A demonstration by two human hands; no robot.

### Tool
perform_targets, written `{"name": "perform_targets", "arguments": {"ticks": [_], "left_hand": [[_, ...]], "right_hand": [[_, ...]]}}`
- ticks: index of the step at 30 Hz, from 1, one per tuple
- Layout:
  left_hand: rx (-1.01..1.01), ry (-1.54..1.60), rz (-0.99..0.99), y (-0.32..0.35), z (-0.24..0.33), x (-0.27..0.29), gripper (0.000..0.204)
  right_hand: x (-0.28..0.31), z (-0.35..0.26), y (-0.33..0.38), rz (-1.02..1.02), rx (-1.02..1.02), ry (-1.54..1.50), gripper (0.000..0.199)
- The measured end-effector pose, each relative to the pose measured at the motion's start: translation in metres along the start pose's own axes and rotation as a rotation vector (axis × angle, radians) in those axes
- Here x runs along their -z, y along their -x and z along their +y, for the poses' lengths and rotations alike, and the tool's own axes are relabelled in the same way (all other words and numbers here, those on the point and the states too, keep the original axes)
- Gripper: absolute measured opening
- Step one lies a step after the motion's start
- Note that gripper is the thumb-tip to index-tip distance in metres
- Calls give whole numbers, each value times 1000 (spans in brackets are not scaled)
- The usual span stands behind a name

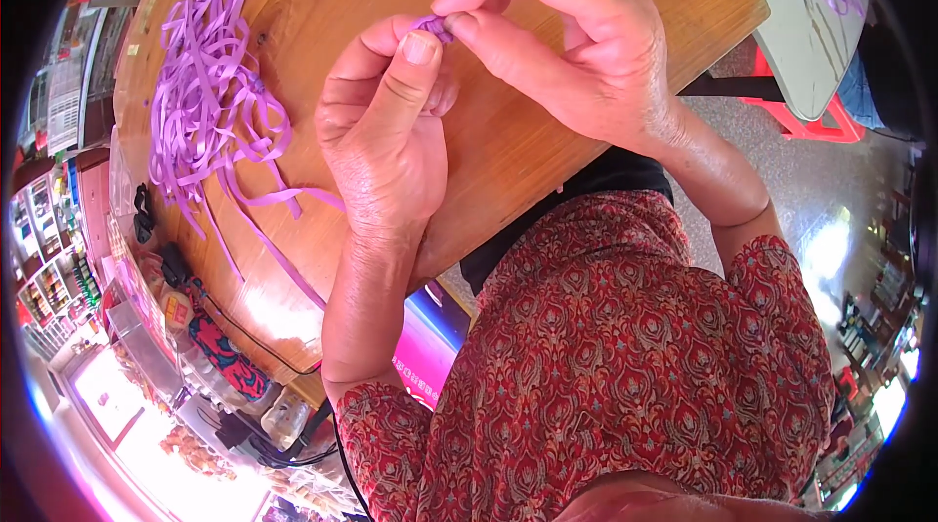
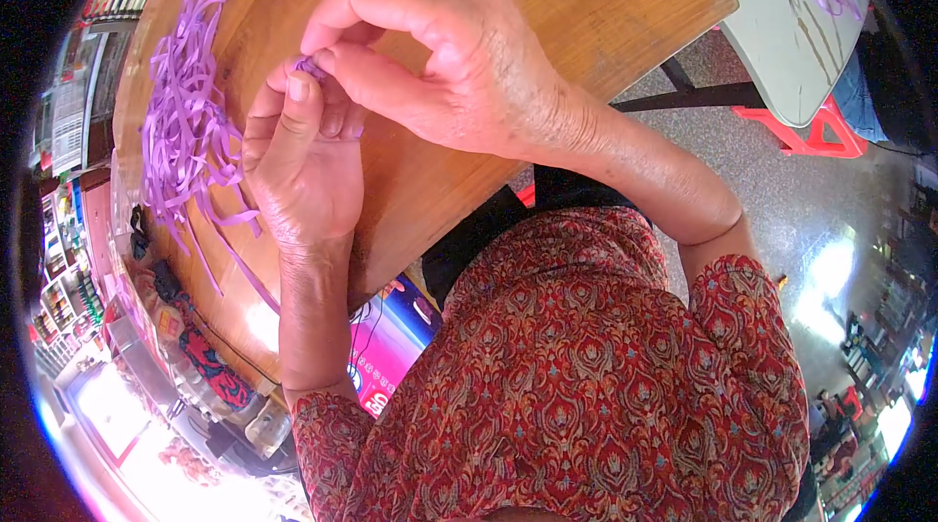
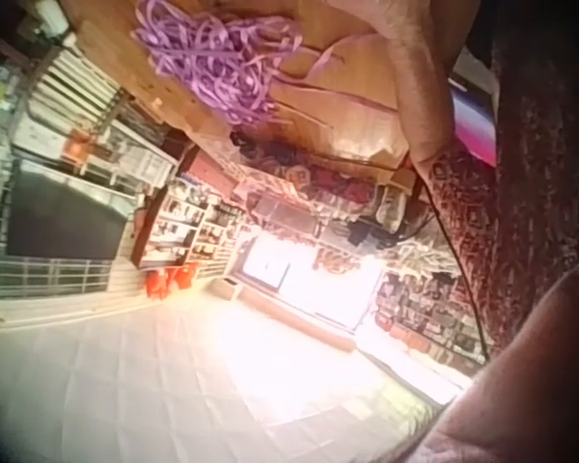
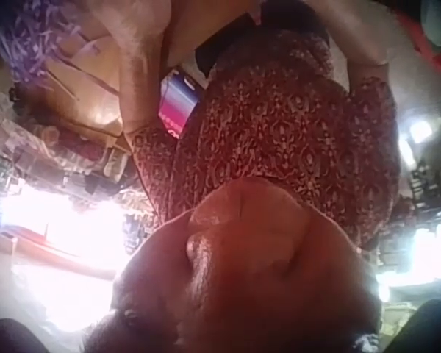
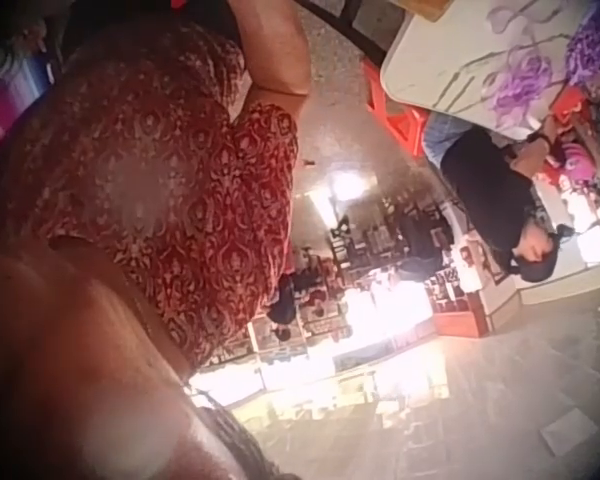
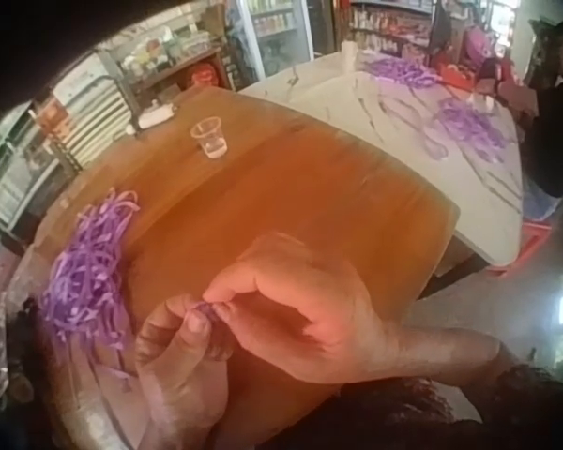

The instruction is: The person rolls purple ribbon strips into small coils by hand and secures each by threading the ribbon through its center. They repeat this process, picking up new strips from a pile on the wooden table.

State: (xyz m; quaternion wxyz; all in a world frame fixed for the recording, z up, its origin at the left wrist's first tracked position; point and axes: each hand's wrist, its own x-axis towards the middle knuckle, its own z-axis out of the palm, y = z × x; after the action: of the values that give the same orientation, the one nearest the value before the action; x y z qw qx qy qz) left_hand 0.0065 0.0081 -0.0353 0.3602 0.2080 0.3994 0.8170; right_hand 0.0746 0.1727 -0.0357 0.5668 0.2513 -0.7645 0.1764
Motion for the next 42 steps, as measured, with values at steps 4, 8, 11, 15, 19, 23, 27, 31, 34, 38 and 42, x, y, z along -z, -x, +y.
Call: {"name": "perform_targets", "arguments": {"ticks": [4,8,11,15,19,23,27,31,34,38,42], "left_hand": [[0,8,9,2,2,2,12],[-24,-20,-27,2,3,-2,11],[-48,-63,-27,2,3,-4,10],[-33,-84,-47,1,4,-1,9],[-47,-225,-7,2,4,-2,9],[-33,-267,17,2,4,-6,9],[39,-121,31,3,5,-8,11],[62,-14,-8,6,8,-9,15],[21,-121,-15,6,8,-9,17],[26,-205,-2,7,10,-14,19],[60,-213,50,9,9,-18,18]], "right_hand": [[-1,-40,-8,44,-688,-292,10],[1,-42,-8,74,-680,-326,9],[3,-41,-10,57,-713,-322,10],[4,-39,-10,62,-670,-271,10],[3,-38,-5,63,-658,-239,11],[11,-11,2,-33,-235,86,15],[5,-38,-7,26,-618,-158,12],[-4,-46,-2,170,-1001,-619,8],[-3,-47,-3,274,-1256,-980,6],[-2,-46,-1,303,-1319,-1060,8],[2,-48,-2,350,-1337,-1053,9]]}}
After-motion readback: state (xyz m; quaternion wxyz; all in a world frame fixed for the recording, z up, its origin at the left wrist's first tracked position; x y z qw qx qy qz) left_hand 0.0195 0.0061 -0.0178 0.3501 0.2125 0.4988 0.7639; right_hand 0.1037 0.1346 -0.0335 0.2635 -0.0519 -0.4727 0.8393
